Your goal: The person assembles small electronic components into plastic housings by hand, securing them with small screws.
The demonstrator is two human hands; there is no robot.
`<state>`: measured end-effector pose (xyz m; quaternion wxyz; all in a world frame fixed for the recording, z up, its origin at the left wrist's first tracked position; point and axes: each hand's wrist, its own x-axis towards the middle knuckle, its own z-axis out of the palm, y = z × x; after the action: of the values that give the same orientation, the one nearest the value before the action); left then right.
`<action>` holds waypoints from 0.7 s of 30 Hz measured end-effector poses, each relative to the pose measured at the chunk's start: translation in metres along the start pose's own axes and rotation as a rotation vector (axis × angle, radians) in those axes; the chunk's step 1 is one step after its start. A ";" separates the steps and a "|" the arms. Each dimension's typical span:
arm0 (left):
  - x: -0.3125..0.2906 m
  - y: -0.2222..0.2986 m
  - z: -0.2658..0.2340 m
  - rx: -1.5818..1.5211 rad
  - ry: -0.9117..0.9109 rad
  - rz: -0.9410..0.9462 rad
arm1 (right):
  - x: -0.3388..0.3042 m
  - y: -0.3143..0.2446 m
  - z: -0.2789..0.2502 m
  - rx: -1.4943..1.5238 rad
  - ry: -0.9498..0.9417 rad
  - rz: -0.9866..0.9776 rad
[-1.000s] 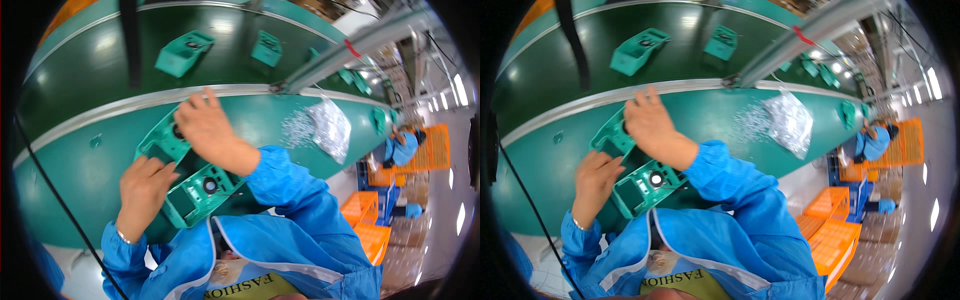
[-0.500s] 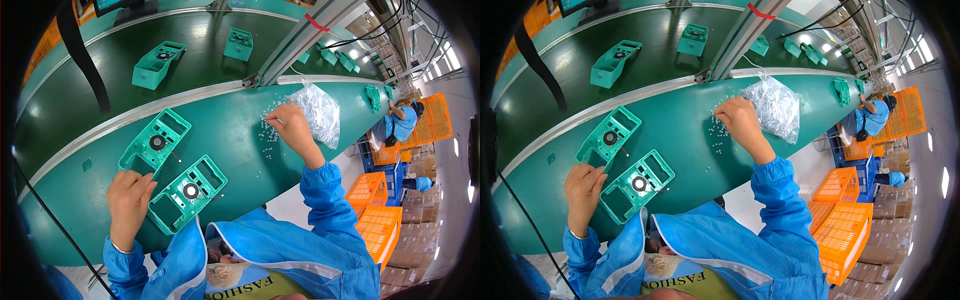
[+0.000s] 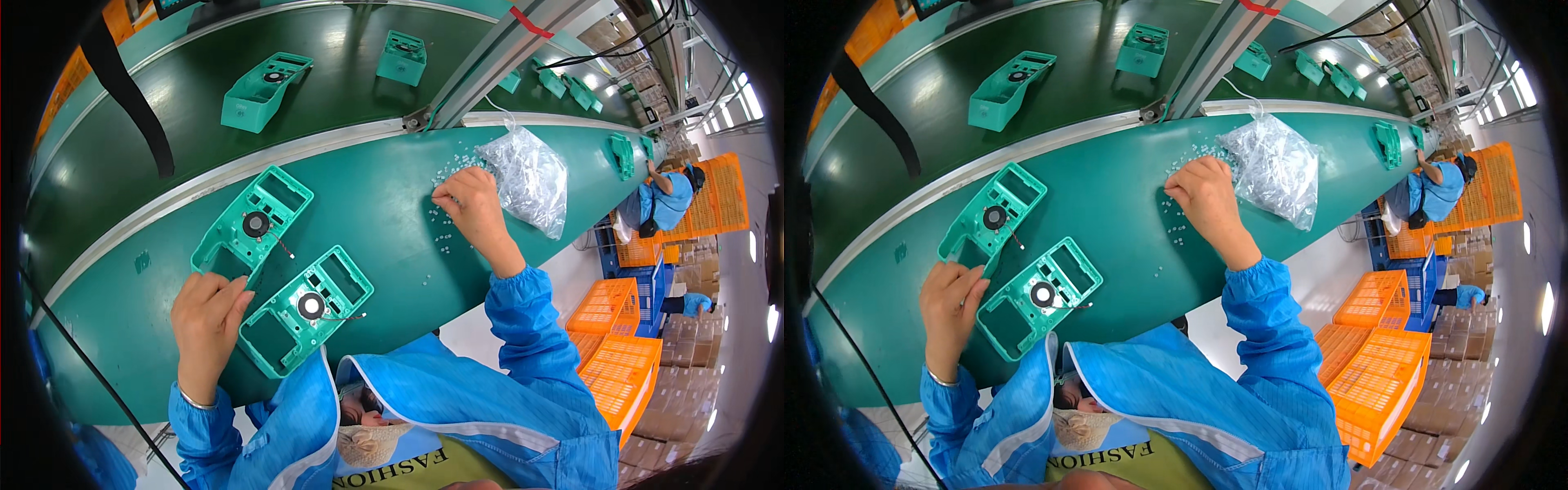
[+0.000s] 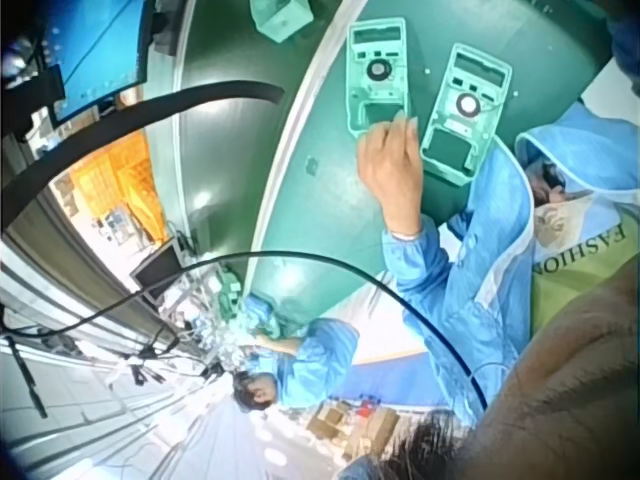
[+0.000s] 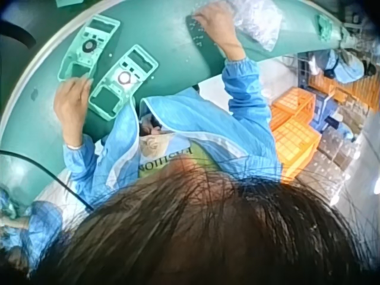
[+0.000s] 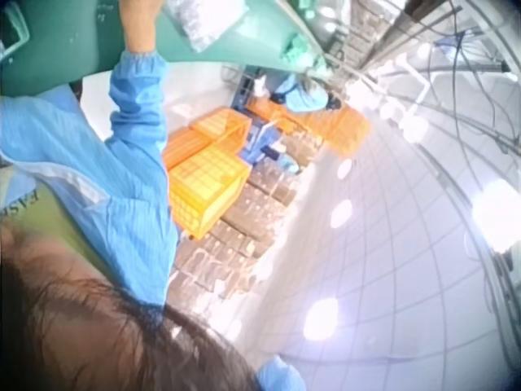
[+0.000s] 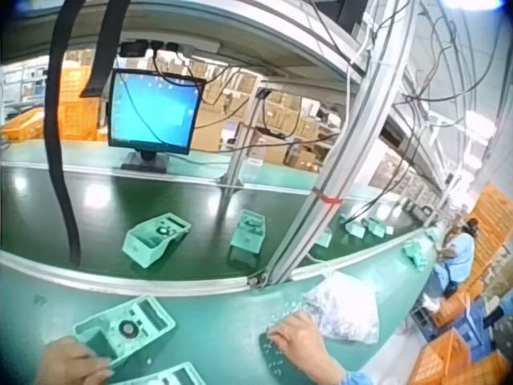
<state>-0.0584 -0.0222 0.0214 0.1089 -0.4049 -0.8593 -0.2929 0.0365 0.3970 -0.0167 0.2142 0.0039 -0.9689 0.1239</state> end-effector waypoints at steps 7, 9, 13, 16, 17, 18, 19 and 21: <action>0.000 -0.001 0.000 0.002 0.006 0.005 | -0.001 0.003 -0.002 0.026 0.033 0.039; -0.001 -0.002 0.001 0.000 0.008 0.006 | -0.002 0.004 -0.002 0.011 0.035 0.039; -0.001 -0.001 -0.001 0.000 0.005 0.004 | -0.001 0.000 -0.001 0.000 0.028 -0.008; -0.001 -0.001 -0.001 0.007 0.004 0.002 | -0.001 -0.003 0.000 -0.022 0.018 -0.040; -0.001 0.000 -0.001 0.011 0.002 0.006 | -0.001 -0.004 0.000 -0.037 0.011 -0.050; -0.001 0.000 -0.002 0.014 0.002 0.003 | 0.000 -0.005 0.001 -0.034 0.010 -0.052; -0.001 0.001 -0.003 0.003 -0.016 -0.008 | 0.000 -0.006 0.002 -0.055 0.010 -0.059; -0.001 0.002 -0.004 -0.005 -0.033 -0.026 | 0.001 -0.008 0.002 -0.071 0.008 -0.069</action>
<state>-0.0561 -0.0242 0.0250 0.0897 -0.3990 -0.8653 -0.2899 0.0358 0.3886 -0.0159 0.2223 0.0295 -0.9711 0.0821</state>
